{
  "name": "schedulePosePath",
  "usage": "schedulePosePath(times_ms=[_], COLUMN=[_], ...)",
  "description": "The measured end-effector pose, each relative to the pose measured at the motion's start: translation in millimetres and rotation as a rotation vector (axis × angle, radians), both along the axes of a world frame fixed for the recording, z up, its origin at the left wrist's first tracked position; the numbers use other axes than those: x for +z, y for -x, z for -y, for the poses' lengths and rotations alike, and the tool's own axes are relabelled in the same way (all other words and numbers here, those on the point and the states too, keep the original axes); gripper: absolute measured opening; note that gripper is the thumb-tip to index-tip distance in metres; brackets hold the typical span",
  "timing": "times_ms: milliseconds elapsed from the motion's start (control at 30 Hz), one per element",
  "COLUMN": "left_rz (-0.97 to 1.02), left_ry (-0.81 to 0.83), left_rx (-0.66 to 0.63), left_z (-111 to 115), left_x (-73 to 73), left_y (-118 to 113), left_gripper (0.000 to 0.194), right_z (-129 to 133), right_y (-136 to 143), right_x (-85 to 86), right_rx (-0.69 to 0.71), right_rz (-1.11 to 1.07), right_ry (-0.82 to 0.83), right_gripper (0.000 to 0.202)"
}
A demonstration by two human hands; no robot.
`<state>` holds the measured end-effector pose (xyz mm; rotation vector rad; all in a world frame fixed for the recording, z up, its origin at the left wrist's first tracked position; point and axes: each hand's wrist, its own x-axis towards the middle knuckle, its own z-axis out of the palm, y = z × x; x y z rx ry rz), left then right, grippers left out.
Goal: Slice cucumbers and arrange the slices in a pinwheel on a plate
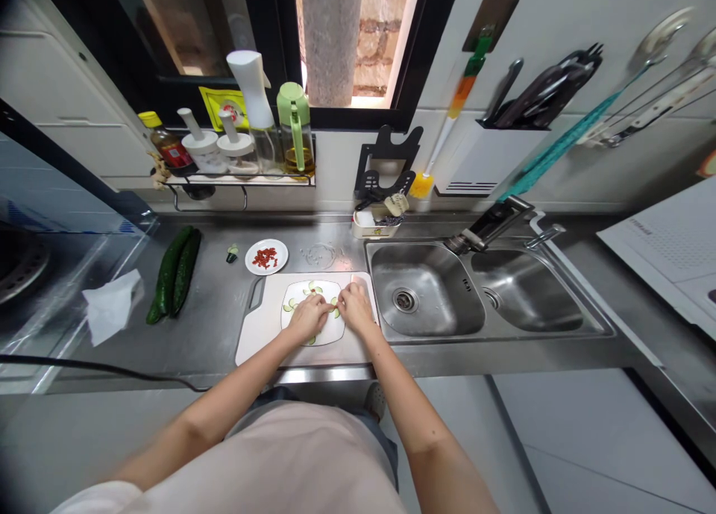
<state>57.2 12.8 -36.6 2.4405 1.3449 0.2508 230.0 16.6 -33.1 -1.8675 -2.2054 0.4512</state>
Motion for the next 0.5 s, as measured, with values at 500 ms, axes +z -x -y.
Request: schedulePosePath(times_ms=[500], left_rz=[-0.015], left_ry=[0.036], left_rx=[0.007], left_z=[0.4], left_x=[-1.3], left_y=[-2.8], left_gripper=[0.032], right_z=[-1.1], right_y=[4.2], right_x=[-5.6], right_rx=[0.012], right_rz=[0.05], right_ry=[0.032], right_gripper=[0.009])
